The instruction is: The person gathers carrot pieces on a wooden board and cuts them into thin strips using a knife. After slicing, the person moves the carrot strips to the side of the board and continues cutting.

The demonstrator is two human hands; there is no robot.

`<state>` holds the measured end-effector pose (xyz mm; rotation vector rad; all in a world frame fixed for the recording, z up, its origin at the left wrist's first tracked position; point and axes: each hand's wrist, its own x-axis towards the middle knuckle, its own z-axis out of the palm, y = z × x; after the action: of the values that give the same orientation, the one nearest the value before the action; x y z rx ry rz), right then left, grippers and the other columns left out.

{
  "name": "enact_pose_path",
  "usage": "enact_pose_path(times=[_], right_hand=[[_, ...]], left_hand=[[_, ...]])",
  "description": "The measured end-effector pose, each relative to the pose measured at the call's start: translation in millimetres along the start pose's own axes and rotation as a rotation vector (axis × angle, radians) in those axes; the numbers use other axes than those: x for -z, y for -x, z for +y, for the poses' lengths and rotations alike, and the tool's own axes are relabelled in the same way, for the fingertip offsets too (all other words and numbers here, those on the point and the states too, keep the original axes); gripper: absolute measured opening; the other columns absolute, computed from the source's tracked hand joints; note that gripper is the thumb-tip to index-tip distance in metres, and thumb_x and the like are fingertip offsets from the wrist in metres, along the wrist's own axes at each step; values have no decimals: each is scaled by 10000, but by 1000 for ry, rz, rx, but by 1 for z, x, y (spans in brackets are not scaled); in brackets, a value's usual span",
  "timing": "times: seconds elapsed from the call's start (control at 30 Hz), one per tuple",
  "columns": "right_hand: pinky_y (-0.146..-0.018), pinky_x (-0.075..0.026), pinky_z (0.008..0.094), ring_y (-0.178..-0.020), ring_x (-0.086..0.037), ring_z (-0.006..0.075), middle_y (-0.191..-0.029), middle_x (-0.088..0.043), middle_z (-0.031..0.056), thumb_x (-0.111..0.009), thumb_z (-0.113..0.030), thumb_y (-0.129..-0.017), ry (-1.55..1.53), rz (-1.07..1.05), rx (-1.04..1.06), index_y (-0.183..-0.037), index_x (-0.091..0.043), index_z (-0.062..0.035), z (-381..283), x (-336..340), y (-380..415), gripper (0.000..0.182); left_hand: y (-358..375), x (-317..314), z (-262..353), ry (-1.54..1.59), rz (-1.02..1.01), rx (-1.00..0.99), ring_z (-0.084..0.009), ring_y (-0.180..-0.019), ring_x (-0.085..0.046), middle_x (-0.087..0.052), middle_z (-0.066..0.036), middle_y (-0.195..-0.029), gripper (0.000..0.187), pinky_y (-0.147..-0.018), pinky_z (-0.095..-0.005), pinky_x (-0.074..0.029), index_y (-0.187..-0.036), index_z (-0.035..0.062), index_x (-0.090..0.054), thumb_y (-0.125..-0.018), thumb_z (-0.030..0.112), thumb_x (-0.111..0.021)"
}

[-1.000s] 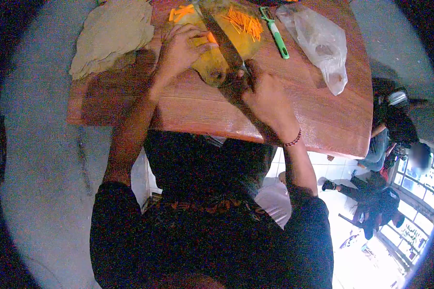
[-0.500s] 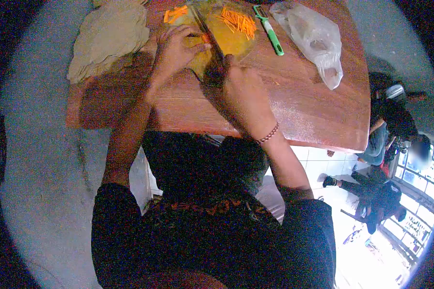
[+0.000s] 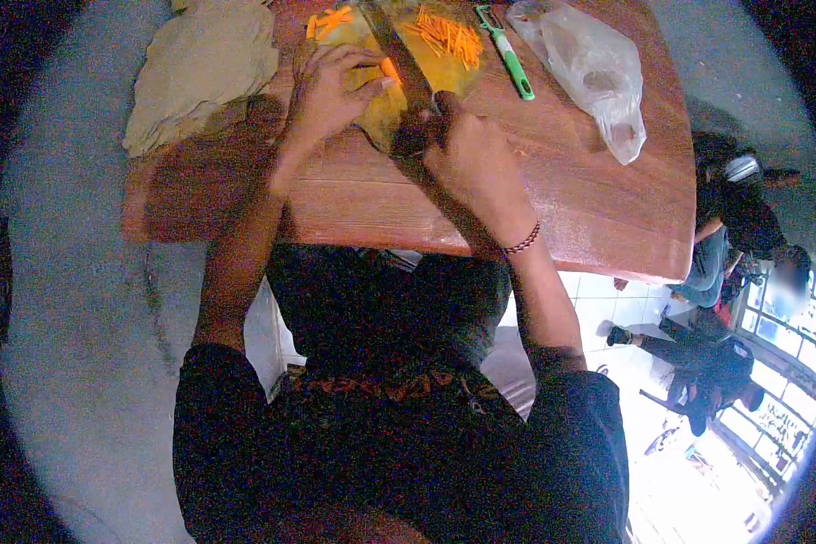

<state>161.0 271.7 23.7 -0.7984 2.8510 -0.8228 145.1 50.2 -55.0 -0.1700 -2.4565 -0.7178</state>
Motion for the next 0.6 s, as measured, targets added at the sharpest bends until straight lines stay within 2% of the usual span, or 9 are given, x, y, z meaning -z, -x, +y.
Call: enact_pose_path(times=[0.27, 0.37, 0.47, 0.53, 0.6], right_hand=[[-699, -524, 552, -794, -642, 487, -807, -644, 319, -596, -206, -894, -16, -17, 28, -1098, -595, 12, -1, 3, 6, 299], [-698, -519, 557, -786, -641, 488, -787, -641, 315, -601, -189, -873, -12, -47, -6, -1105, -588, 9, -2, 3, 7, 305], [-705, -523, 554, -788, -641, 485, -780, -644, 303, -617, -168, -845, -17, -17, 56, -1109, -580, 6, -2, 2, 8, 319], [-759, -490, 520, -927, -612, 488, -913, -626, 334, -556, -203, -924, -26, -95, -41, -1214, -563, 26, -9, 7, 10, 370], [-756, -490, 523, -924, -613, 487, -910, -628, 332, -558, -206, -924, -7, -91, -42, -1216, -561, 24, -7, 5, 9, 371]], left_hand=[[2, 2, 1, -63, -2, -20, -294, -1060, -603, -679, -72, -1068, 356, -954, -423, -448, -1000, 130, -731, -768, 396, -775], [2, -4, -3, -55, 16, 1, -307, -1035, -612, -680, -82, -1037, 363, -926, -434, -460, -989, 134, -730, -772, 422, -767], [2, -3, -4, -67, 20, 2, -325, -998, -623, -680, -94, -1003, 365, -902, -446, -470, -975, 133, -726, -766, 429, -770], [0, -2, -3, -54, -3, -18, -335, -970, -629, -680, -100, -982, 366, -893, -449, -474, -964, 132, -723, -765, 436, -768], [0, -1, -3, -42, 5, -22, -332, -969, -630, -679, -98, -979, 367, -892, -446, -476, -962, 133, -723, -764, 438, -768]])
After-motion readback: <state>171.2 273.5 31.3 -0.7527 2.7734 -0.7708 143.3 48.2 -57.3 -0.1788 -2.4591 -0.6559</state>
